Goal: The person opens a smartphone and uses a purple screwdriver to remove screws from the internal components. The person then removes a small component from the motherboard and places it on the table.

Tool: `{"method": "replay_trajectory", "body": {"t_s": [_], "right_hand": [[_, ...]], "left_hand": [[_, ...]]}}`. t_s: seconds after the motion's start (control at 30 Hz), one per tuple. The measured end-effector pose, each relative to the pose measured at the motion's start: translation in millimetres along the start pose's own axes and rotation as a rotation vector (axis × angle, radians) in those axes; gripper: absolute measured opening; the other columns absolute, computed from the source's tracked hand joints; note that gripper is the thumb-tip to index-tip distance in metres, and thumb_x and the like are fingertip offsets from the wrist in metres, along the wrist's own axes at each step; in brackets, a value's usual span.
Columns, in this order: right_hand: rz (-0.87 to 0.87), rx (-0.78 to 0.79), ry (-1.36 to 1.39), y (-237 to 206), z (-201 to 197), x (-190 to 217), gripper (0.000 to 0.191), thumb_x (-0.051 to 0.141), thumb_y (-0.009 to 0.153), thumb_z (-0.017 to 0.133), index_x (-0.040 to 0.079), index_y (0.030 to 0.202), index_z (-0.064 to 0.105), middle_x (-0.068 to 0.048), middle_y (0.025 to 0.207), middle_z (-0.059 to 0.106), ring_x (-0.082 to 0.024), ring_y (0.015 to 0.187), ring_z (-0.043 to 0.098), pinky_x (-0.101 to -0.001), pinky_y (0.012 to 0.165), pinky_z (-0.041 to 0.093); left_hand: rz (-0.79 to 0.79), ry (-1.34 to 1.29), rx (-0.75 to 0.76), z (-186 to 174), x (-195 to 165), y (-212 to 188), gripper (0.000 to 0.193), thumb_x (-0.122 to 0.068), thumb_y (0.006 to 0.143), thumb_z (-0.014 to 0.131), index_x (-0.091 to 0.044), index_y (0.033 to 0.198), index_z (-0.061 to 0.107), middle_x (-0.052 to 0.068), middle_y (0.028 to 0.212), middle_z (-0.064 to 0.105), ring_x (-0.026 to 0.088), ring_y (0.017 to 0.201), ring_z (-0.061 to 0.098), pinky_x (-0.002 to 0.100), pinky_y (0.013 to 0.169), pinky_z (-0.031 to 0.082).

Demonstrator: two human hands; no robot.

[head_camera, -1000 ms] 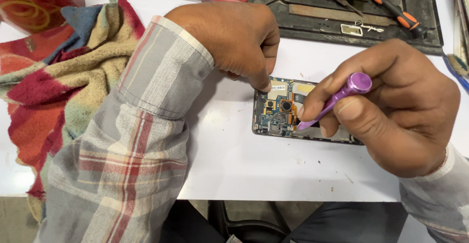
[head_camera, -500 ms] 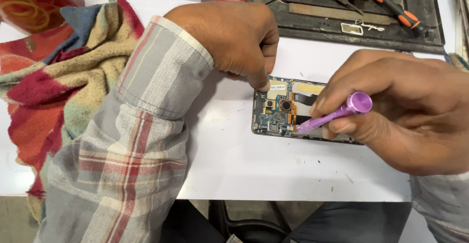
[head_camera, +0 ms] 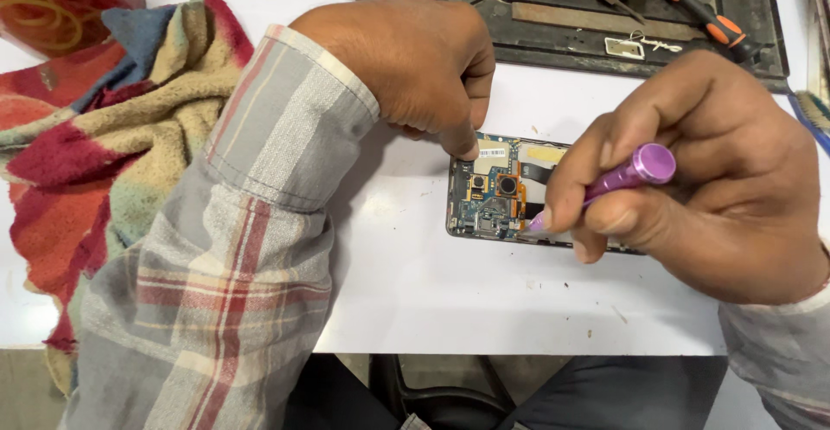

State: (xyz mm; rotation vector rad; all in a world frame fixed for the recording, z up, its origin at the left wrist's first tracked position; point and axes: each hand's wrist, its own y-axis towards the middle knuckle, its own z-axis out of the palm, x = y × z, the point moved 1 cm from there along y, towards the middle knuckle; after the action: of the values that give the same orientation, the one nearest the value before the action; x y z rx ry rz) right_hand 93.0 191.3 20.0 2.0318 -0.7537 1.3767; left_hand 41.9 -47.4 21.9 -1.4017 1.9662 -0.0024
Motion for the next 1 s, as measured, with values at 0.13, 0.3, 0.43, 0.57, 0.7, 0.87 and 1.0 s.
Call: {"method": "replay_trajectory", "body": {"t_s": [0.13,0.3,0.43,0.57,0.7,0.87,1.0], "right_hand": [[0.069,0.046,0.191,-0.4,-2.8,0.2,0.018,0.009,0.103,0.059,-0.004,0.115,0.056,-0.025,0.105,0.077,-0.018,0.074,0.077,-0.0299,0.066,0.069],[0.096,0.120,0.179,-0.4,-3.4,2.5,0.030,0.018,0.105,0.054,-0.008,0.118,0.063,-0.024,0.105,0.075,-0.021,0.077,0.076,-0.0312,0.068,0.066],[0.014,0.067,0.163,-3.6,1.5,1.1,0.035,0.020,0.100,0.065,-0.004,0.123,0.054,-0.023,0.103,0.073,-0.019,0.079,0.073,-0.0300,0.070,0.065],[0.055,0.055,0.118,-3.7,1.0,-1.7,0.030,0.019,0.102,0.064,-0.004,0.115,0.050,-0.026,0.102,0.076,-0.021,0.077,0.073,-0.0317,0.065,0.066],[0.124,0.058,0.236,-3.0,-1.5,-0.2,0.031,0.022,0.106,0.058,-0.006,0.117,0.061,-0.025,0.107,0.073,-0.018,0.073,0.075,-0.0299,0.068,0.065],[0.081,0.075,0.165,-3.1,0.5,2.3,0.039,0.029,0.103,0.060,-0.006,0.120,0.061,-0.023,0.104,0.074,-0.019,0.082,0.076,-0.0302,0.071,0.064],[0.010,0.039,0.075,-3.2,3.4,-0.4,0.045,0.028,0.095,0.075,-0.002,0.120,0.053,-0.021,0.101,0.075,-0.017,0.076,0.074,-0.0272,0.067,0.065]], "left_hand": [[-0.018,0.007,-0.012,0.6,0.2,1.0,0.024,-0.023,0.066,0.089,-0.009,0.076,0.072,0.004,0.065,0.070,0.015,0.058,0.067,0.032,0.052,0.051],[-0.010,0.021,-0.003,1.9,1.6,3.9,0.023,-0.023,0.067,0.088,-0.008,0.077,0.073,0.005,0.066,0.070,0.016,0.058,0.067,0.032,0.052,0.051],[-0.013,0.025,-0.015,2.7,2.1,4.7,0.024,-0.024,0.067,0.089,-0.009,0.077,0.073,0.005,0.065,0.070,0.016,0.058,0.066,0.032,0.051,0.050],[-0.013,0.031,-0.018,3.8,2.5,4.4,0.025,-0.024,0.068,0.089,-0.009,0.078,0.073,0.006,0.066,0.071,0.016,0.057,0.066,0.033,0.051,0.050],[-0.002,0.014,-0.011,4.2,2.9,5.3,0.025,-0.024,0.068,0.089,-0.008,0.078,0.073,0.006,0.066,0.071,0.016,0.057,0.066,0.032,0.050,0.051],[0.005,0.011,-0.012,5.3,3.3,5.7,0.025,-0.023,0.068,0.090,-0.008,0.077,0.072,0.006,0.065,0.070,0.016,0.056,0.066,0.032,0.050,0.050],[0.005,-0.021,-0.004,5.3,3.6,5.6,0.024,-0.021,0.067,0.089,-0.008,0.076,0.071,0.005,0.063,0.069,0.016,0.054,0.063,0.032,0.048,0.048]]}}
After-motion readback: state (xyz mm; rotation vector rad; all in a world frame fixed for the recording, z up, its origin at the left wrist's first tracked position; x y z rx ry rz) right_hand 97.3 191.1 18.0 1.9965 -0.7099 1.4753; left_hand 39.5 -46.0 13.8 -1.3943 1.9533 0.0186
